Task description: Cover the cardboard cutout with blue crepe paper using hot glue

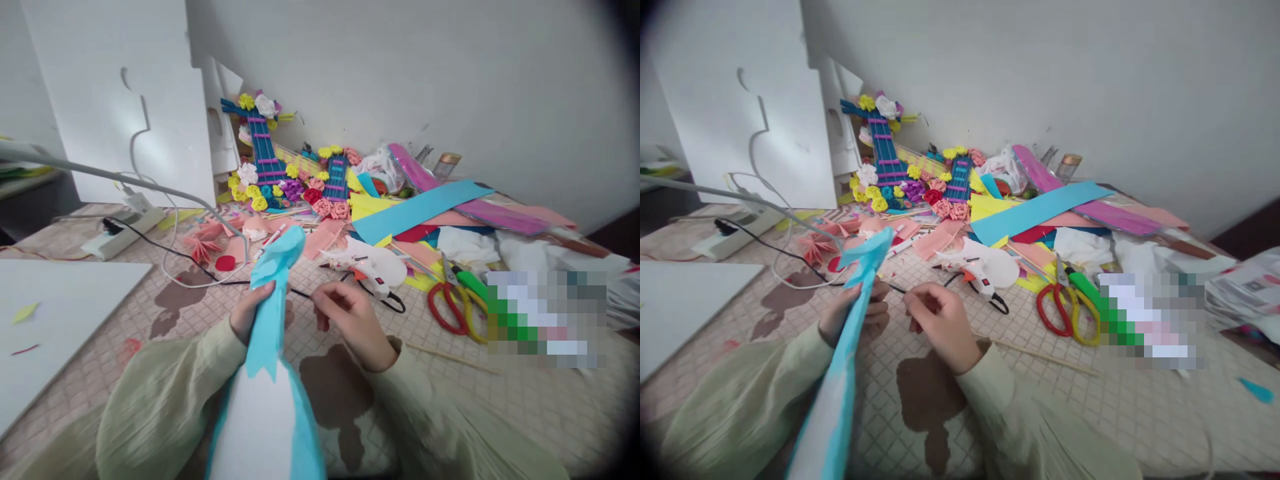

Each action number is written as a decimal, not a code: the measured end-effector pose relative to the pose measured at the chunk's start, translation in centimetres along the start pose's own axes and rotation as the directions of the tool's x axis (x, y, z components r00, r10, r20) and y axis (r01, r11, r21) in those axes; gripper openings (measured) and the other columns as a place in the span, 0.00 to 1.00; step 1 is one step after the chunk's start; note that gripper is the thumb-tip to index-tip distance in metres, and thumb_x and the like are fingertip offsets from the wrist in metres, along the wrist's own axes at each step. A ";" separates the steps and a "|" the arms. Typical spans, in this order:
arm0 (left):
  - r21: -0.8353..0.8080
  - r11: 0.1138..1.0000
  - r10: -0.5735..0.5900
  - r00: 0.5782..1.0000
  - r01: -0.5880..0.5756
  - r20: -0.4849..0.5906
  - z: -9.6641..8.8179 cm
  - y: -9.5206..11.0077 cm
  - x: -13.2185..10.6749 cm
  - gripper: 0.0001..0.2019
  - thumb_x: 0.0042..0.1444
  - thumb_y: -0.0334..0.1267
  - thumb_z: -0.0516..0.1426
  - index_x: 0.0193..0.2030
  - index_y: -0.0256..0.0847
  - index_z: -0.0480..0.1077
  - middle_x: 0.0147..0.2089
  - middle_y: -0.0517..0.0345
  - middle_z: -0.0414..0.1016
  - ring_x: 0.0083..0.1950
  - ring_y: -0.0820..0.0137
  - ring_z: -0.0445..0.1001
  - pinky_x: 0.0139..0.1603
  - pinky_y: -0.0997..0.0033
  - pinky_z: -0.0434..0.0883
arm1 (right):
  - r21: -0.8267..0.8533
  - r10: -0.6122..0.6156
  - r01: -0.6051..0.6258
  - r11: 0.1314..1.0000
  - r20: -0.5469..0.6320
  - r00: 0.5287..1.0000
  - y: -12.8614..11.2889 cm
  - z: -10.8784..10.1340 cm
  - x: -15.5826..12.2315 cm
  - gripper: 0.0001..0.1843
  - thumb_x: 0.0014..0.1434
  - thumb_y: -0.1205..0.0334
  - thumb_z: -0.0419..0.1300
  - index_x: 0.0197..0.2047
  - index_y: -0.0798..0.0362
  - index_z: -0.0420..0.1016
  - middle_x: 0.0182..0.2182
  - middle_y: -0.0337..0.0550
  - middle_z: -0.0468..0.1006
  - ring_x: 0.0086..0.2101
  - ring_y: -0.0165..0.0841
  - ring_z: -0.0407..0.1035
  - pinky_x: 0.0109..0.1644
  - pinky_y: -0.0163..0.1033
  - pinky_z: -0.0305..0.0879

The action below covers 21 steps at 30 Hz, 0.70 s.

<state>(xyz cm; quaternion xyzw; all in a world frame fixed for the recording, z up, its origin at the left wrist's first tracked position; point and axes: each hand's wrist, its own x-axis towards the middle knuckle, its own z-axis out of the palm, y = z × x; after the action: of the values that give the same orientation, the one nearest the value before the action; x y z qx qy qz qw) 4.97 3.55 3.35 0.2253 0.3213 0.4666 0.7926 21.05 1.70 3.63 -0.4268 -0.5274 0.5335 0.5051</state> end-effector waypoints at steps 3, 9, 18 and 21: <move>-0.259 0.965 0.066 0.992 -0.036 0.111 0.2 0.9 -0.1 0.05 0.47 0.36 0.61 0.28 0.39 0.68 0.22 0.68 0.60 0.15 0.88 0.59 0.15 0.90 0.58 | -0.277 -0.123 0.059 0.959 -0.218 0.968 -0.4 -2.4 0.5 0.13 0.52 0.51 0.57 0.27 0.54 0.69 0.20 0.37 0.70 0.21 0.28 0.64 0.28 0.36 0.61; -0.249 0.961 0.144 0.986 -0.120 0.081 -0.3 1.8 -0.2 0.05 0.52 0.36 0.58 0.27 0.40 0.69 0.21 0.67 0.60 0.13 0.89 0.56 0.12 0.91 0.56 | -0.849 -0.331 -0.203 0.488 -0.395 0.857 1.0 -8.7 1.9 0.19 0.50 0.49 0.57 0.37 0.58 0.71 0.29 0.51 0.73 0.31 0.39 0.66 0.35 0.41 0.59; -0.302 0.953 0.075 0.989 -0.034 0.125 -1.1 2.0 -0.8 0.07 0.53 0.31 0.56 0.25 0.41 0.65 0.20 0.68 0.62 0.12 0.87 0.56 0.12 0.89 0.56 | -0.714 -0.248 -0.136 0.686 -0.406 0.880 1.2 -9.0 2.4 0.19 0.53 0.50 0.52 0.36 0.58 0.72 0.31 0.51 0.76 0.32 0.38 0.69 0.35 0.40 0.62; -0.301 0.952 0.098 0.988 -0.058 0.117 -0.6 2.4 -1.3 0.08 0.53 0.29 0.57 0.24 0.40 0.64 0.19 0.69 0.60 0.11 0.88 0.55 0.11 0.91 0.55 | -0.293 -0.283 0.167 0.941 -0.420 0.862 -0.4 -8.0 2.0 0.21 0.49 0.51 0.59 0.43 0.54 0.69 0.35 0.45 0.75 0.34 0.35 0.69 0.39 0.40 0.64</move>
<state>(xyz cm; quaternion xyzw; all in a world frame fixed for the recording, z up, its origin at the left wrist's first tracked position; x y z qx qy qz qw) 2.70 3.51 4.90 0.1463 0.1858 0.5248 0.8177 28.72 4.75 3.55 -0.5345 -0.5024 0.2852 0.6169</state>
